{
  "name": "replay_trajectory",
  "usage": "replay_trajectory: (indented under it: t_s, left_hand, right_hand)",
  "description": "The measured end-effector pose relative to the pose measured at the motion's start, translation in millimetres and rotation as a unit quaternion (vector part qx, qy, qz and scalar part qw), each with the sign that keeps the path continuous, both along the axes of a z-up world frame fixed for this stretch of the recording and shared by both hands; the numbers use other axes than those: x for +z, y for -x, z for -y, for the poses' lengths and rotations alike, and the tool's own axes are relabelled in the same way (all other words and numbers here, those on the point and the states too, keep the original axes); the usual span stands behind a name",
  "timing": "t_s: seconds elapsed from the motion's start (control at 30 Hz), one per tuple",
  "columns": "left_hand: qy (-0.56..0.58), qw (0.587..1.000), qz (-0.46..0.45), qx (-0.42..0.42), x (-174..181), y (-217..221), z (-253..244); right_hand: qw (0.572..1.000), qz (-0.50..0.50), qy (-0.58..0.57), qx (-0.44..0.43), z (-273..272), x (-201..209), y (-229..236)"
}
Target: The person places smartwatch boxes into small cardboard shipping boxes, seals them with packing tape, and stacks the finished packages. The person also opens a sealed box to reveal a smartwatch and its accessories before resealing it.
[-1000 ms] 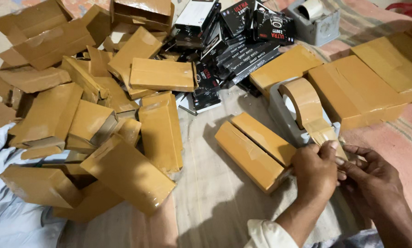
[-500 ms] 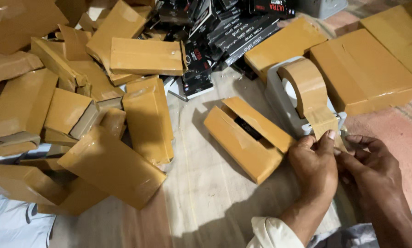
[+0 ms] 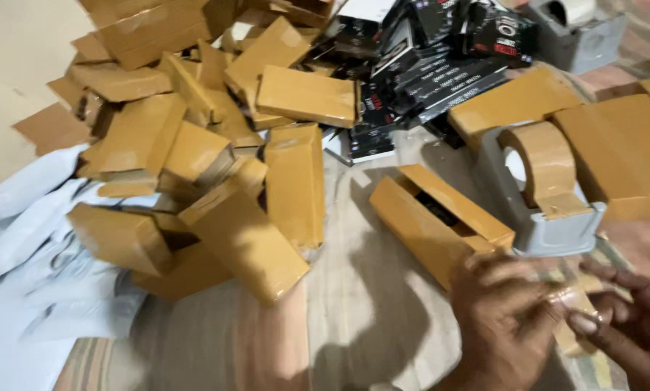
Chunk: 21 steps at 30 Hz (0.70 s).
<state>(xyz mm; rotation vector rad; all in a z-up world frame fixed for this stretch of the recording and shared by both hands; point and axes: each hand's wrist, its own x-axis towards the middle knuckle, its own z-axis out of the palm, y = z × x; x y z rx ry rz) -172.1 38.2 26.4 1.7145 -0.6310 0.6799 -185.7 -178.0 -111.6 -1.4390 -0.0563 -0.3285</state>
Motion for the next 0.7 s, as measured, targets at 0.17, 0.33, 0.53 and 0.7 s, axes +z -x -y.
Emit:
replay_trajectory:
  t_s: [0.17,0.33,0.53,0.7]
  left_hand:
    - [0.272,0.917,-0.268,-0.118,2,-86,-26]
    - [0.019,0.974,-0.201,0.105,-28,-142,-49]
    - [0.014,0.967,-0.225,0.120,-81,-152,-45]
    - [0.025,0.982,0.014,0.185,-79,-162,-52]
  right_hand:
    - [0.990,-0.118,0.061,-0.052,-81,106,-73]
    - [0.978,-0.157,0.122,-0.061,-129,140,-119]
    - [0.943,-0.200,0.242,-0.111,-131,110,-122]
    - [0.916,-0.149,0.357,-0.108,-128,100,-137]
